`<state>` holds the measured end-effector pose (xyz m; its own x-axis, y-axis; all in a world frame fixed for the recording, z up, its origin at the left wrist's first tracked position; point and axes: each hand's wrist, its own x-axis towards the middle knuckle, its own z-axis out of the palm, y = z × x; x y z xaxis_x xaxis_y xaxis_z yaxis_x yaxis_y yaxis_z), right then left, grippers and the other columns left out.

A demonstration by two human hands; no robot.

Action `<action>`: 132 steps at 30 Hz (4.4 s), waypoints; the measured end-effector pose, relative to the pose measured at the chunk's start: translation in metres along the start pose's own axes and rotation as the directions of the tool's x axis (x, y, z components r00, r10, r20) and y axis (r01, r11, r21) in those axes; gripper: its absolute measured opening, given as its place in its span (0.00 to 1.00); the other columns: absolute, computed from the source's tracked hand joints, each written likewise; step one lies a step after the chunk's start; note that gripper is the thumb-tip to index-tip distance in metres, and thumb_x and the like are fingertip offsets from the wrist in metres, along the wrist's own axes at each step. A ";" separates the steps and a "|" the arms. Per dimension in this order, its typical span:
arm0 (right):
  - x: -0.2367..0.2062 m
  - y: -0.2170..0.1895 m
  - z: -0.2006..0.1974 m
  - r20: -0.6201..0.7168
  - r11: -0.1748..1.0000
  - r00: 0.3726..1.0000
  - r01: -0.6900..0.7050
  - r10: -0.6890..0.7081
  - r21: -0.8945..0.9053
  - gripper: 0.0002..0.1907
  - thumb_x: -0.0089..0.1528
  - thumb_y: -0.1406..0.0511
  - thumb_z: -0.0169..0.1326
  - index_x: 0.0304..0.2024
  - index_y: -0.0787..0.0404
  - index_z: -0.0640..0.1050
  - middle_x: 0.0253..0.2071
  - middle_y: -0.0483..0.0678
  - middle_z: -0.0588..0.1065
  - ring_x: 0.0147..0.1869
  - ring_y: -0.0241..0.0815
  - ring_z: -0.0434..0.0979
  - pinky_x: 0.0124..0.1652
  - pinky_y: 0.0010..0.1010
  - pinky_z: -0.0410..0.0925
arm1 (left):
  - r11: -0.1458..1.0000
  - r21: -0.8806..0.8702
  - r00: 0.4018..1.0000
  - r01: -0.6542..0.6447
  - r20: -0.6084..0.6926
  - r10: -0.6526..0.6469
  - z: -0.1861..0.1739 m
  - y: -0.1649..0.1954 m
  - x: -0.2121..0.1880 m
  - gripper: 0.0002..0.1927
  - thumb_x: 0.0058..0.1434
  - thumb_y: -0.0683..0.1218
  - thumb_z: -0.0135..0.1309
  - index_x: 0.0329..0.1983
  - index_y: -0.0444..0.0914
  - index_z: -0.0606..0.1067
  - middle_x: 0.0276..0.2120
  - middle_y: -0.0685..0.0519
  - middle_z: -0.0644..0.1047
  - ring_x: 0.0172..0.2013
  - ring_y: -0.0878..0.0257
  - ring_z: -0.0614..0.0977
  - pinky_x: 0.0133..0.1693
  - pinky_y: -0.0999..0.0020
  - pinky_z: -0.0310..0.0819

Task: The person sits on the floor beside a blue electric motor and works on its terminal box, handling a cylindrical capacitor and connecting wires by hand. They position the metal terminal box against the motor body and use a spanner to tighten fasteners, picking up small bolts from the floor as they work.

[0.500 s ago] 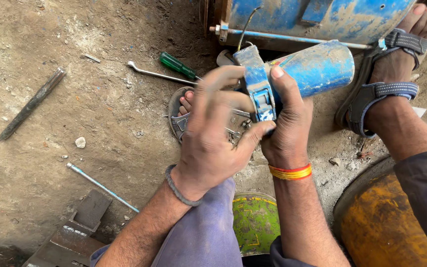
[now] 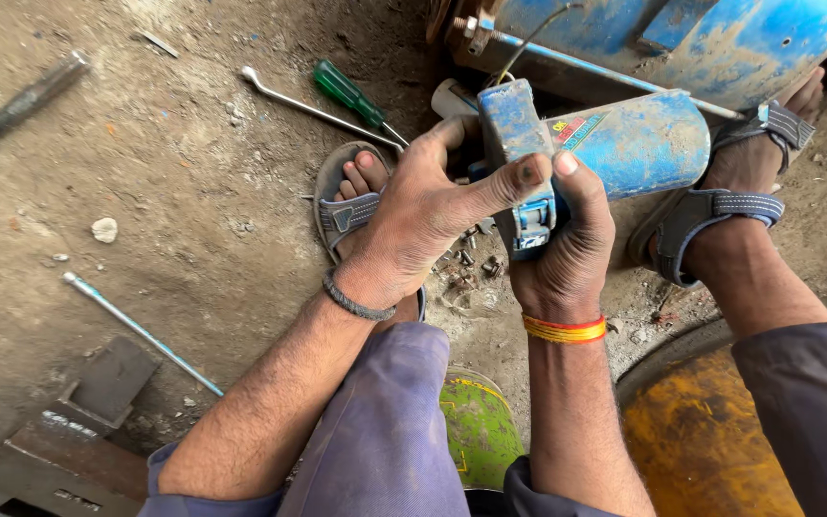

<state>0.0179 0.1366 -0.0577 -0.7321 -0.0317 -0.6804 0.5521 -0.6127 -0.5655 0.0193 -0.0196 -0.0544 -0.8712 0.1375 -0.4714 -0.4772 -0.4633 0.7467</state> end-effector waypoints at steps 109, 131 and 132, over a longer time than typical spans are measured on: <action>0.044 0.027 -0.082 0.136 0.949 0.949 -0.298 0.283 0.100 0.48 0.54 0.40 0.58 0.71 0.53 0.68 0.70 0.54 0.69 0.70 0.57 0.69 0.62 0.61 0.62 | 0.441 0.889 0.976 -0.124 0.030 0.215 -0.057 -0.099 0.054 0.34 0.48 0.30 0.57 0.60 0.42 0.74 0.48 0.37 0.74 0.44 0.48 0.82 0.39 0.62 0.84; 0.057 0.027 -0.101 0.079 0.922 0.920 -0.386 0.383 0.018 0.35 0.55 0.54 0.59 0.62 0.61 0.72 0.62 0.58 0.74 0.64 0.60 0.75 0.64 0.60 0.66 | 0.941 0.339 0.895 0.006 -0.422 0.147 -0.052 -0.077 0.087 0.23 0.65 0.53 0.57 0.55 0.33 0.69 0.48 0.44 0.78 0.45 0.58 0.84 0.45 0.64 0.83; 0.059 0.026 -0.103 0.054 0.917 0.916 -0.398 0.397 0.013 0.34 0.55 0.54 0.59 0.62 0.62 0.72 0.62 0.59 0.74 0.65 0.60 0.75 0.65 0.60 0.66 | 0.967 0.250 0.908 0.053 -0.414 0.057 -0.054 -0.074 0.087 0.22 0.64 0.53 0.56 0.54 0.33 0.70 0.48 0.45 0.77 0.44 0.59 0.85 0.43 0.66 0.86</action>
<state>0.0303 0.1996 -0.1606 -0.4733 -0.3152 -0.8226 0.7929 -0.5592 -0.2420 -0.0146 -0.0208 -0.1762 -0.7707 -0.2644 -0.5798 -0.5363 -0.2223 0.8142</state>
